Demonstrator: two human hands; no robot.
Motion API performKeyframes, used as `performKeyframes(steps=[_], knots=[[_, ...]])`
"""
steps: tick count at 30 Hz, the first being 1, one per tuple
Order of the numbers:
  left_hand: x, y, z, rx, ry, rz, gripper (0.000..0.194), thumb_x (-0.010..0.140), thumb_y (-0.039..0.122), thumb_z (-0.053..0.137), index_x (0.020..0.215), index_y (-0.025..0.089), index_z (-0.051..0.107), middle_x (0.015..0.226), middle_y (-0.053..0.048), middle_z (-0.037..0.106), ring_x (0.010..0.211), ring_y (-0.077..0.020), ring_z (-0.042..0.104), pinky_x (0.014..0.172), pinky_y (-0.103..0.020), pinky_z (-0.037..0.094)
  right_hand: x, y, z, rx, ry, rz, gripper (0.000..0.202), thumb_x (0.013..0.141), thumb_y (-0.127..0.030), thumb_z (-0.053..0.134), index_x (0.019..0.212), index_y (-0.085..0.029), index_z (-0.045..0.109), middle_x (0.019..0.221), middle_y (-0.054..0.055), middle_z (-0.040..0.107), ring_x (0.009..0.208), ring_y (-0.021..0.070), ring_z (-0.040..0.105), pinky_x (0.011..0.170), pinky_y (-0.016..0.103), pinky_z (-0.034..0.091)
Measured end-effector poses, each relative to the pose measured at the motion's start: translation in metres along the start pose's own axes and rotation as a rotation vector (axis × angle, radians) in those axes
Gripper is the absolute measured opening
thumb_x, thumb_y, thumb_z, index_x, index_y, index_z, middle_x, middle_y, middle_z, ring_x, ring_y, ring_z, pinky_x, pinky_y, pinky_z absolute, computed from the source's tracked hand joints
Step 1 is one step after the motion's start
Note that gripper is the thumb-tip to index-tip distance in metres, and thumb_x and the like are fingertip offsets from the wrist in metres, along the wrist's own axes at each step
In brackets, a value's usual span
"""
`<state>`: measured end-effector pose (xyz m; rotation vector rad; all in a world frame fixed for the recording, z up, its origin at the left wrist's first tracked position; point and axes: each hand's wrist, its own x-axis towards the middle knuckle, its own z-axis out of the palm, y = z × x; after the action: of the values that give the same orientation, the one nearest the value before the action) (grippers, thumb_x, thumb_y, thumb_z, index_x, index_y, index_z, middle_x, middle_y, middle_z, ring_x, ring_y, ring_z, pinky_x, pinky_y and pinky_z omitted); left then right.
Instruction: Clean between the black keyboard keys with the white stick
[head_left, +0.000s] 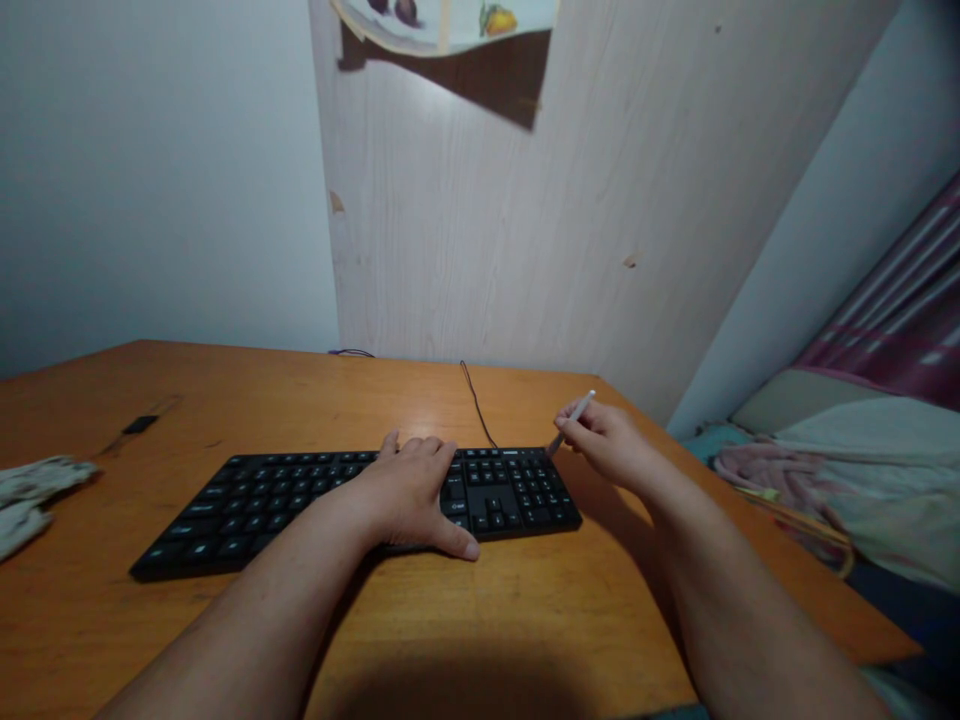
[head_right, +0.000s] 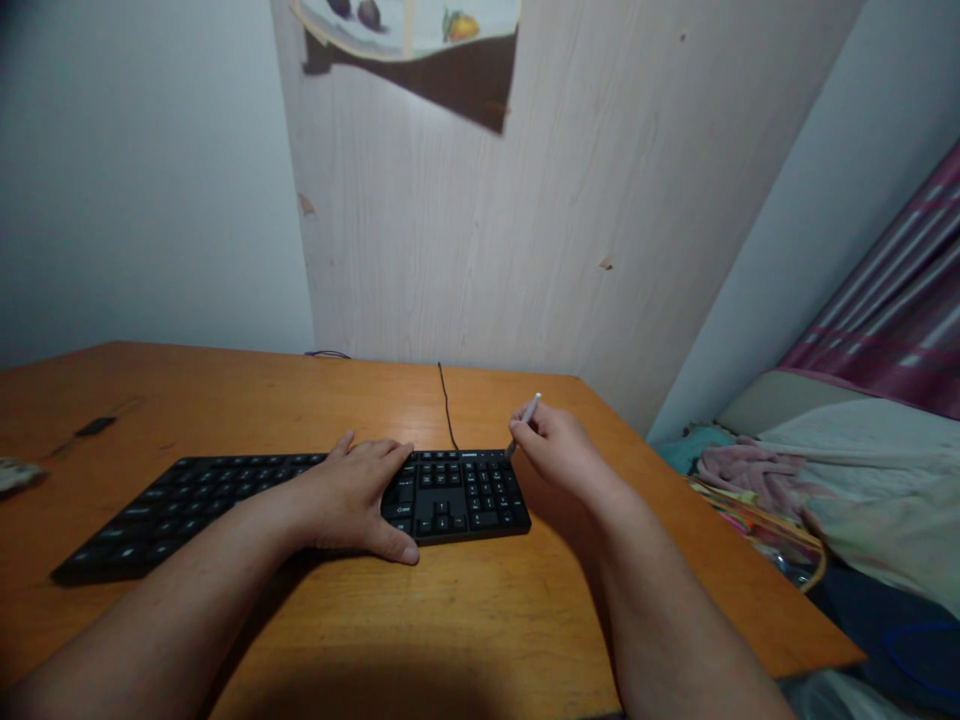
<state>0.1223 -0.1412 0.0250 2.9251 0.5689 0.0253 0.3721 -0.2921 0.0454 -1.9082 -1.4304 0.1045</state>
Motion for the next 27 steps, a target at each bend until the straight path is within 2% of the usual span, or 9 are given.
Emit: performKeyframes(steps=[3,9,14,20,23,27], knots=[[-0.0005,0.0015,-0.0012,-0.005,-0.004,-0.009,0.123,0.047,0.089,0.056,0.145,0.016,0.037,0.147,-0.020,0.042,0.135,-0.0422,0.034,0.114,-0.060,0.005,0.0017,0.0018,-0.0010,-0.070,0.053,0.011,0.024,0.089,-0.036,0.047,0.079,-0.018,0.059,0.075,0.005,0.062,0.069,0.0171,0.056,0.063,0.029,0.040],[-0.0016,0.0037,-0.0024,0.002,-0.004,-0.017,0.122,0.048,0.089,0.056,0.144,0.017,0.038,0.147,-0.020,0.042,0.136,-0.0419,0.033,0.115,-0.058,0.005,-0.0014,-0.0010,-0.0058,-0.183,-0.049,-0.011,0.026,0.087,-0.032,0.048,0.068,-0.018,0.057,0.070,0.004,0.061,0.066,0.0166,0.054,0.059,0.029,0.036],[-0.0008,0.0021,-0.0009,0.001,-0.002,-0.008,0.121,0.048,0.089,0.056,0.144,0.017,0.039,0.146,-0.019,0.042,0.135,-0.0421,0.034,0.114,-0.059,0.005,-0.0011,0.0015,-0.0095,-0.147,-0.136,0.016,0.025,0.084,-0.027,0.046,0.061,-0.019,0.051,0.061,0.001,0.055,0.059,0.0148,0.050,0.054,0.027,0.031],[-0.0011,0.0019,-0.0015,-0.007,-0.004,-0.015,0.124,0.047,0.090,0.056,0.145,0.017,0.036,0.147,-0.020,0.041,0.136,-0.0413,0.033,0.114,-0.059,0.005,0.0019,0.0056,-0.0052,-0.143,0.040,0.029,0.022,0.087,-0.035,0.047,0.074,-0.019,0.056,0.068,0.003,0.059,0.065,0.0167,0.054,0.059,0.027,0.036],[-0.0011,0.0018,-0.0017,-0.013,-0.011,-0.016,0.127,0.046,0.090,0.056,0.146,0.015,0.035,0.148,-0.022,0.040,0.136,-0.0418,0.032,0.114,-0.060,0.005,0.0005,0.0037,-0.0044,-0.148,-0.017,-0.022,0.022,0.086,-0.032,0.048,0.071,-0.019,0.056,0.072,0.004,0.061,0.070,0.0168,0.055,0.063,0.028,0.037],[-0.0009,0.0019,-0.0012,-0.006,-0.007,-0.019,0.124,0.047,0.089,0.056,0.146,0.017,0.037,0.148,-0.020,0.040,0.136,-0.0420,0.032,0.114,-0.059,0.004,-0.0025,0.0006,-0.0072,-0.136,-0.148,0.007,0.022,0.083,-0.027,0.047,0.062,-0.020,0.051,0.061,0.000,0.053,0.059,0.0146,0.049,0.054,0.027,0.032]])
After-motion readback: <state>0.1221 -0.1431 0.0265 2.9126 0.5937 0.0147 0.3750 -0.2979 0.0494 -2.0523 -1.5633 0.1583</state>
